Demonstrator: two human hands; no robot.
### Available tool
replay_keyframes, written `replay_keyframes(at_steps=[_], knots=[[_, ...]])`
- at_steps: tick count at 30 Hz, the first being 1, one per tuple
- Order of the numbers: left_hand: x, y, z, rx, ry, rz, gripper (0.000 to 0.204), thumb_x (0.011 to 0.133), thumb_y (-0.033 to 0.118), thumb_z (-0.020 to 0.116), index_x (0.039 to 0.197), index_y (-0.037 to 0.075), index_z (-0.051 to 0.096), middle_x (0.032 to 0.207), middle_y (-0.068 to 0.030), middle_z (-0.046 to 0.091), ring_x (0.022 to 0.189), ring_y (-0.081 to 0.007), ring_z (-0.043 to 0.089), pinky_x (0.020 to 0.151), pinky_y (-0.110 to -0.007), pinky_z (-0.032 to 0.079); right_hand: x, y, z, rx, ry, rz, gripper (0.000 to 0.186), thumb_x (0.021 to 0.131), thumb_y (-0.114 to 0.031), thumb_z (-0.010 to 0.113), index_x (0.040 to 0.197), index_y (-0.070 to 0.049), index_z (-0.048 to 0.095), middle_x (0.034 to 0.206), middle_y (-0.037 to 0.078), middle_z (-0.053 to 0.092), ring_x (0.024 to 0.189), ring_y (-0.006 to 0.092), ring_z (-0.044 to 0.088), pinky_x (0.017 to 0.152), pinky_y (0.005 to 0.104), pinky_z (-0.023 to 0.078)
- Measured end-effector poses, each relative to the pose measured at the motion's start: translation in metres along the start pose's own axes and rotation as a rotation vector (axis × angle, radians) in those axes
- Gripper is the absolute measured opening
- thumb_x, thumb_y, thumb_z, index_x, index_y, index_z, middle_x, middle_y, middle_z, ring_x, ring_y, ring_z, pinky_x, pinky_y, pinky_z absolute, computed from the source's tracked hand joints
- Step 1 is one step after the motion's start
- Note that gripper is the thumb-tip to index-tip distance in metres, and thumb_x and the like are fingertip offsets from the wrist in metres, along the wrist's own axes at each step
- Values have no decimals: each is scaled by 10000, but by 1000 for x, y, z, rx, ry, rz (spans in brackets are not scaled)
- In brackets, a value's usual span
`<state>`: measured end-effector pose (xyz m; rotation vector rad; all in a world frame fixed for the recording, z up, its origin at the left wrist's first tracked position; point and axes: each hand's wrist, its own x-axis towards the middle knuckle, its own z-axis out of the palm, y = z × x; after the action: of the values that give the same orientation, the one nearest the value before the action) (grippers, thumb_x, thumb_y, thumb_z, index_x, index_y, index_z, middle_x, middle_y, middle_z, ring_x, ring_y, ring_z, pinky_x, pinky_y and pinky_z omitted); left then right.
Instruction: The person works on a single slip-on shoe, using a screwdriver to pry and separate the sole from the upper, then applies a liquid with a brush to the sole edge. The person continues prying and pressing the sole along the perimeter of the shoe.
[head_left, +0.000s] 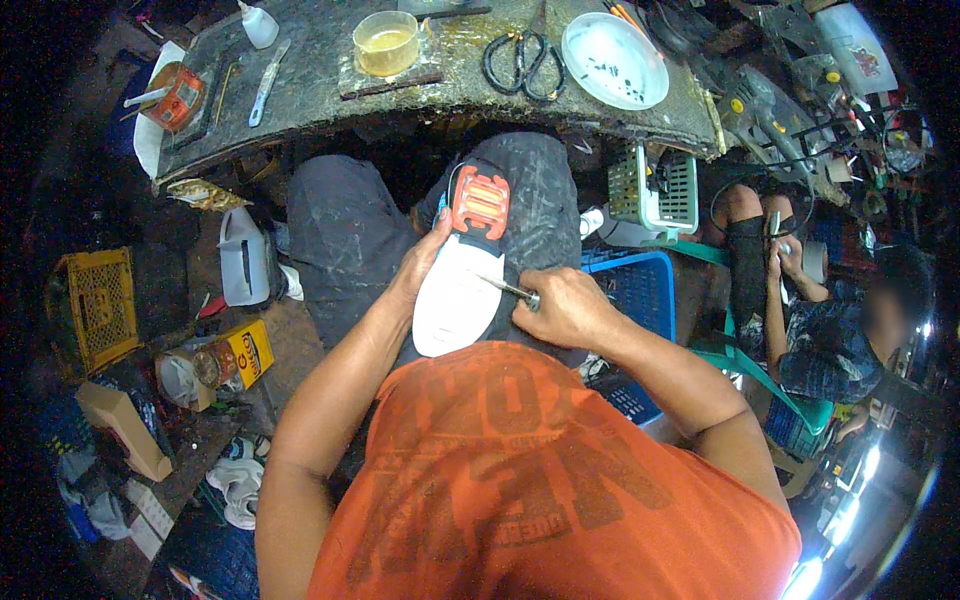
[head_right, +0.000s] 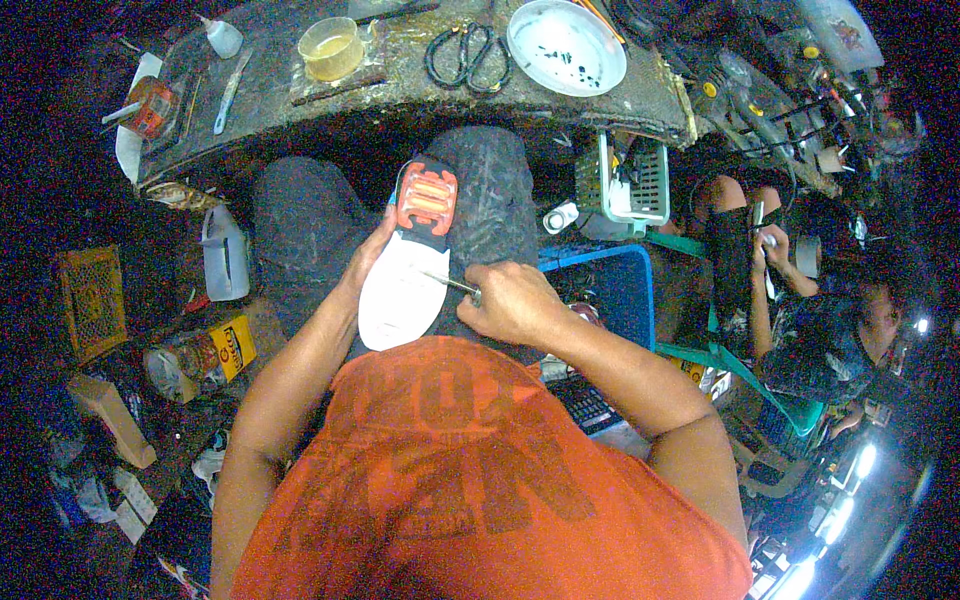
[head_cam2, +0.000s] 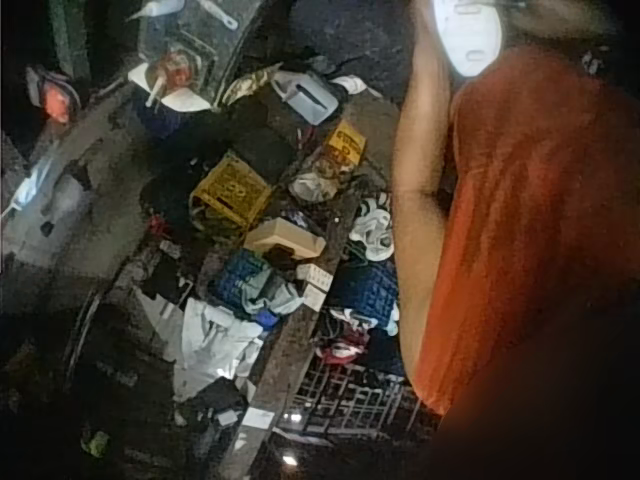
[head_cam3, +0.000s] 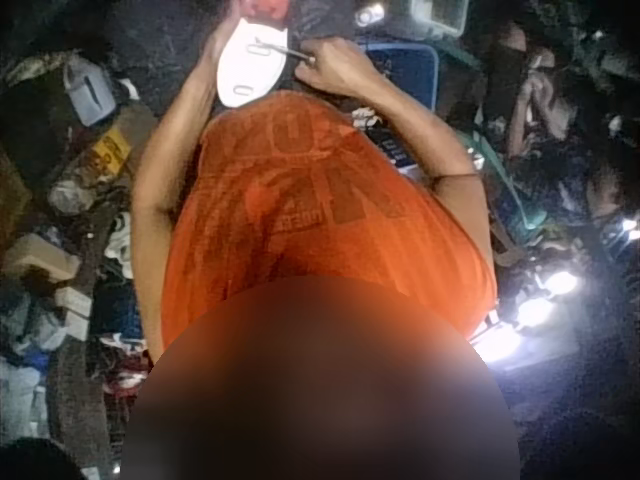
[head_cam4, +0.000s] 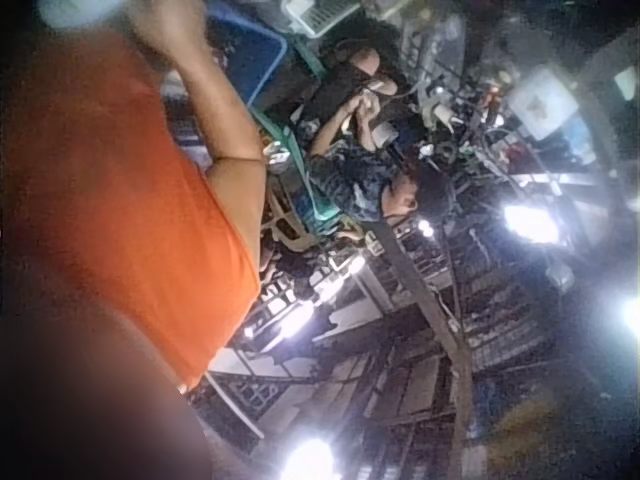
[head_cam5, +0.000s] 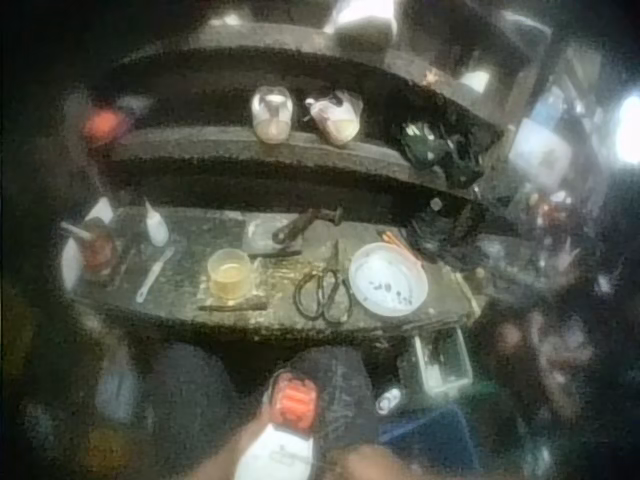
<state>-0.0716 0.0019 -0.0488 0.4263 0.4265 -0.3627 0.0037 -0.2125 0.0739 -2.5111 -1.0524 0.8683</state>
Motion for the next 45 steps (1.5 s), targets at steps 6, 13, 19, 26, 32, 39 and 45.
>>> replay_keyframes(at_steps=[6,13,19,26,32,39,45], knots=[[3,-1,-4,45,-14,6,645,1049,638,535,1413,109,593,1175,-97,742,953,-232,766,806,-381,642,9,4,-18,-73,-3,-48,293,829,-276,679,917,-2,729,807,282,719,804,473,725,784,565,585],[6,0,-11,-5,-78,-21,611,1068,606,520,1435,121,579,1213,-94,732,1016,-230,759,865,-395,640,17,-1,-10,-83,2,-99,275,823,-266,668,886,-1,709,802,277,718,781,475,720,759,565,587],[8,-2,-11,-9,-64,19,585,1082,587,505,1455,141,566,1260,-88,719,1060,-222,751,890,-404,638,18,-1,-8,-105,20,-125,261,826,-253,667,869,2,700,788,273,715,768,470,721,747,564,587],[7,2,-13,53,-61,-38,607,1082,602,490,1464,136,562,1256,-89,721,1051,-226,752,888,-405,639,18,-1,-7,-113,-12,-133,263,832,-262,668,891,-9,710,812,268,726,795,463,731,767,565,593],[8,-1,-10,44,-51,-9,641,1072,621,495,1506,150,520,1301,-82,697,1089,-218,739,909,-399,630,19,-1,-7,-104,14,-141,245,823,-242,663,863,-4,703,773,265,713,765,460,724,746,560,589],[9,-1,-14,21,-123,-3,615,1100,568,468,1573,175,450,1415,-61,641,1203,-209,689,998,-394,593,20,-1,-11,-112,-66,-98,308,832,-292,676,953,-15,735,875,283,745,840,466,745,802,564,607],[11,-5,-10,30,-148,123,616,1124,502,447,1660,220,334,1560,-43,533,1318,-208,623,1052,-395,565,21,2,-7,-78,26,-136,256,816,-252,674,874,-5,710,799,268,718,789,464,726,758,557,589]])
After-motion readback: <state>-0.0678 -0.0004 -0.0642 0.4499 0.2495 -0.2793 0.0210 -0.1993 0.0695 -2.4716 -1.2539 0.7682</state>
